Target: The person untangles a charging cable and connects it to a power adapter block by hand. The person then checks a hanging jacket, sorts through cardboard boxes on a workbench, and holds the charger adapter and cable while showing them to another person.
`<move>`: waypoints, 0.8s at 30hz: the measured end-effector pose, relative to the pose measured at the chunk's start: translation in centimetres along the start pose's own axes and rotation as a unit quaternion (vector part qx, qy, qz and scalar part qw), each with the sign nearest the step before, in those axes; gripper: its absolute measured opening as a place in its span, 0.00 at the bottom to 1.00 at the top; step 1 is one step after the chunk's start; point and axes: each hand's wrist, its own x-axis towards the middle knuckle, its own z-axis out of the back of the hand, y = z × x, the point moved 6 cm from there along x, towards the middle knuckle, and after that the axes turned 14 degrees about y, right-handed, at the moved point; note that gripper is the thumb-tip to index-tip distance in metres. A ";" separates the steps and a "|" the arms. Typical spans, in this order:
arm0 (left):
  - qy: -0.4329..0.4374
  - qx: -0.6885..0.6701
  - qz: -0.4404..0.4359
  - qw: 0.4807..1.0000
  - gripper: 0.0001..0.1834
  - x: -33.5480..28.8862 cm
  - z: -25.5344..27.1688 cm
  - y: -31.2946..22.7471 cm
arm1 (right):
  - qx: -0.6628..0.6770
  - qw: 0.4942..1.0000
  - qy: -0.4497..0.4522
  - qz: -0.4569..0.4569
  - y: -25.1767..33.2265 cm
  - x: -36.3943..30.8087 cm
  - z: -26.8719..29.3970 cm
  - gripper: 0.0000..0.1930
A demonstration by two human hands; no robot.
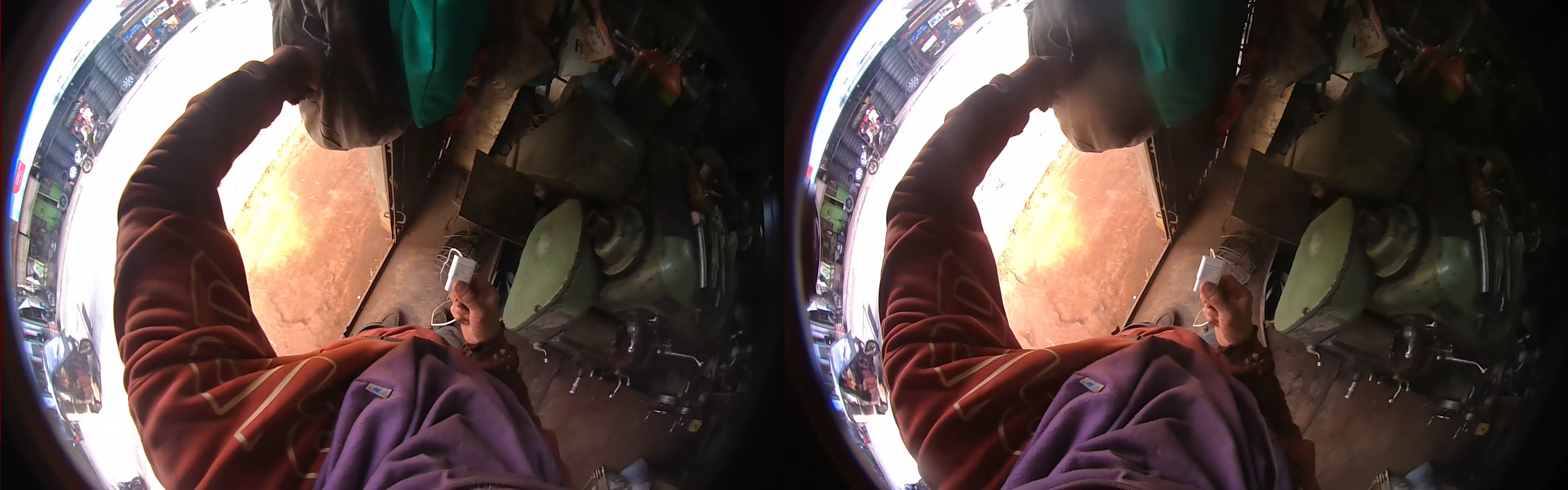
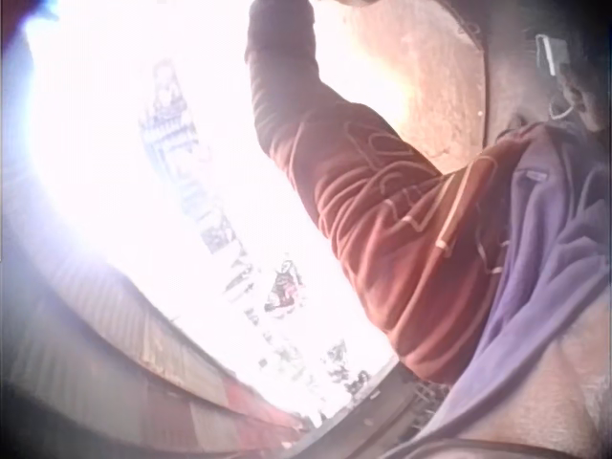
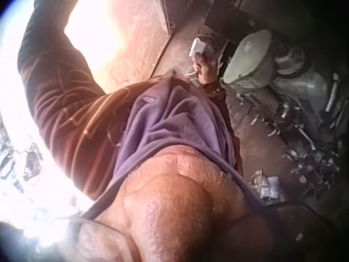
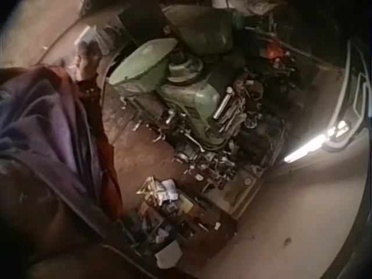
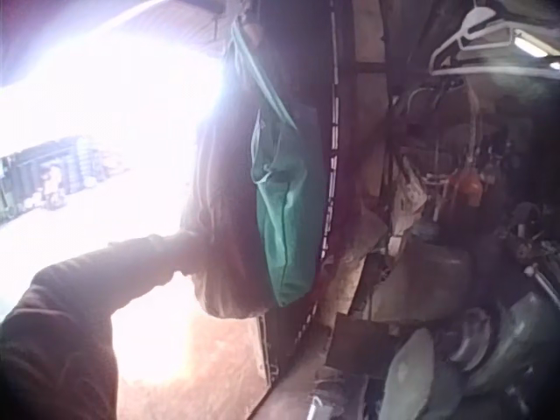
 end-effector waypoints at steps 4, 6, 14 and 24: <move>-0.015 0.008 -0.020 1.000 0.09 1.6 0.8 1.8 | -0.003 1.000 0.007 0.011 -0.7 0.7 -0.5 0.10; -0.025 0.010 -0.048 0.998 0.09 2.4 1.3 2.4 | -0.006 1.000 0.006 0.010 -0.6 0.9 -0.7 0.09; -0.080 -0.021 -0.223 0.971 0.09 1.7 2.0 4.1 | -0.011 1.000 0.010 -0.014 -1.4 2.2 -0.7 0.07; -0.334 -0.043 -0.285 0.898 0.09 -7.6 5.4 11.7 | 0.005 0.999 0.025 -0.040 -2.2 3.2 -1.1 0.07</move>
